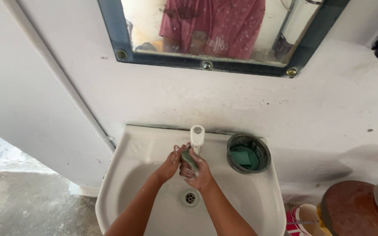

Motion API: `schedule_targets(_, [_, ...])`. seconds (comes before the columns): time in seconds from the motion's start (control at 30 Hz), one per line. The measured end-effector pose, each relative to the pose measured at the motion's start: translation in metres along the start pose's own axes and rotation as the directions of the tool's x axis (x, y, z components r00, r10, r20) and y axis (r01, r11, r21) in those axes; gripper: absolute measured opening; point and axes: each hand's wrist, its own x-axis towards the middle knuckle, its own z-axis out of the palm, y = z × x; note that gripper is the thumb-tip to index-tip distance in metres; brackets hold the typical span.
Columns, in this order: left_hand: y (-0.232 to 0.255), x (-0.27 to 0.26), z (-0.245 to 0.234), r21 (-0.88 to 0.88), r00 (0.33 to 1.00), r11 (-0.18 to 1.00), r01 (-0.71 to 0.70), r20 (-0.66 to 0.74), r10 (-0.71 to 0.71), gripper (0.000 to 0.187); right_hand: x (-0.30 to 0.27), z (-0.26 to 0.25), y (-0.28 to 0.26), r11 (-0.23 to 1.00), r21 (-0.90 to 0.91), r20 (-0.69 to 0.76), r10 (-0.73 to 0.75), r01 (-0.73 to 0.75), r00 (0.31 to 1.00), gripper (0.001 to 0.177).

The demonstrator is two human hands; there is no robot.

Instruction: Cleaning a bathroom sink and faucet with a sponge.

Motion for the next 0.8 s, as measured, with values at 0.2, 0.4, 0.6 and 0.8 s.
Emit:
schedule_targets(0.2, [0.021,-0.008,-0.001,0.159,0.995,0.982,0.102,-0.023,-0.1,0.082,-0.009,-0.01,0.022,0.912,0.384,0.322,0.018,-0.148,0.947,0.04])
schedule_targets(0.4, [0.046,-0.014,0.003,0.255,0.978,0.945,0.206,-0.018,-0.209,0.085,-0.041,0.028,0.024,0.952,-0.305,-0.516,-0.198,0.037,0.833,0.026])
schedule_targets(0.6, [-0.024,0.004,-0.011,0.447,0.981,0.873,-0.194,0.115,0.159,0.081,-0.044,0.023,0.051,0.108,-0.977,0.018,-0.814,0.183,0.58,0.052])
schedule_targets(0.8, [-0.012,-0.001,-0.004,0.43,0.995,0.899,-0.084,0.081,0.055,0.075,0.021,0.027,0.01,0.7,-0.709,-0.46,-0.548,0.082,0.699,0.033])
